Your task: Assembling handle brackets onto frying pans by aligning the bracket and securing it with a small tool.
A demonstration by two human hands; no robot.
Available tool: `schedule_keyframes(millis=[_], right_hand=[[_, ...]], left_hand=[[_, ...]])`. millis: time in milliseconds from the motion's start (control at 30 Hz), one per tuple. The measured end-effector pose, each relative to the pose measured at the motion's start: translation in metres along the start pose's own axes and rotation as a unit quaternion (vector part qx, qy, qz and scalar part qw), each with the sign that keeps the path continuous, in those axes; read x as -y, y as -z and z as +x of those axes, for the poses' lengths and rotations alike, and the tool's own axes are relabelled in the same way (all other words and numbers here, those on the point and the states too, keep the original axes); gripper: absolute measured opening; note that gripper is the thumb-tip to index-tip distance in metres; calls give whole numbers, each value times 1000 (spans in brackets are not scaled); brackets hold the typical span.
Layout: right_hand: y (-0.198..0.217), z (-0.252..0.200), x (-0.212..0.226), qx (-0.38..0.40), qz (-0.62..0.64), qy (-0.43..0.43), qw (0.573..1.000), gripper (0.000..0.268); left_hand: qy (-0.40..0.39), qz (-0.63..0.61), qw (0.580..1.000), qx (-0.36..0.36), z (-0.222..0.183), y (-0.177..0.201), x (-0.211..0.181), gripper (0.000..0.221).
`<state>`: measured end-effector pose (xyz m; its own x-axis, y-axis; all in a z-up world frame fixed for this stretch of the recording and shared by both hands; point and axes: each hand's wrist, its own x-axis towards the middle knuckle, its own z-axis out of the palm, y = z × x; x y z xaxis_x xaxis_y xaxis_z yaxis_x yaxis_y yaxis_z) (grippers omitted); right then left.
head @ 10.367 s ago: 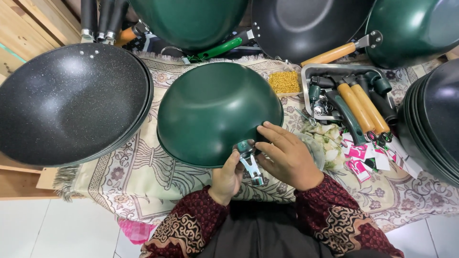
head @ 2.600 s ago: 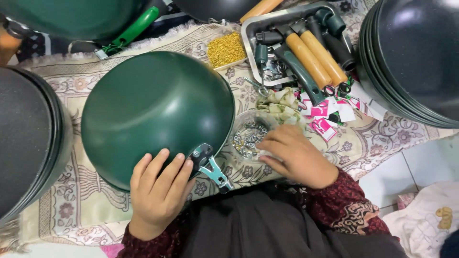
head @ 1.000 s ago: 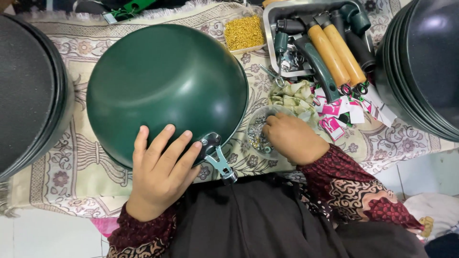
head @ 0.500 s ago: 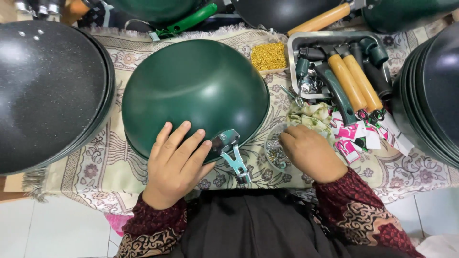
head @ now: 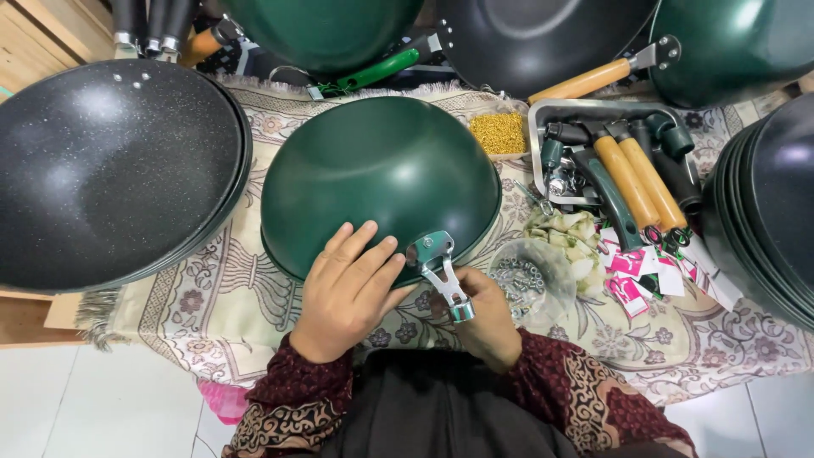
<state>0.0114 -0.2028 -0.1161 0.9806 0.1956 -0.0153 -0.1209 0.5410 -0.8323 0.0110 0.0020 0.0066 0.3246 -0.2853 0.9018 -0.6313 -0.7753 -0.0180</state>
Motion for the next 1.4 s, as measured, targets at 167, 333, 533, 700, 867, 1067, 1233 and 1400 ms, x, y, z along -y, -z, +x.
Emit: schedule_keyframes(millis=[167,333,533,700,867,1067,1233,1400], right_hand=[[-36,24,21,-24,21,-24,999,19],[-63,37,22,19,-281,97,954,11],[-60,38,11,45,-206,71,975,11],[-53,48,0,66,-136,58,987,13],[-34,57,-20,86,-69,35,993,16],[2,75,-59,104,16,6,994,20],[-5,58,-56,124,86,-18,988,25],[3,51,-64,135,153,-40,978,29]], left_hand=[[2,0,1000,-16,-4,-2,1,26],[-7,-3,1000,-24,-3,-2,2,28],[-13,-6,999,-31,-3,-2,4,28],[-9,-18,999,-30,-2,-3,5,30],[-11,-15,999,-32,0,-4,5,30],[-12,-10,1000,-23,-2,-4,5,31],[-10,-9,1000,-16,-4,-3,4,31],[-17,-6,1000,-8,-5,-1,5,30]])
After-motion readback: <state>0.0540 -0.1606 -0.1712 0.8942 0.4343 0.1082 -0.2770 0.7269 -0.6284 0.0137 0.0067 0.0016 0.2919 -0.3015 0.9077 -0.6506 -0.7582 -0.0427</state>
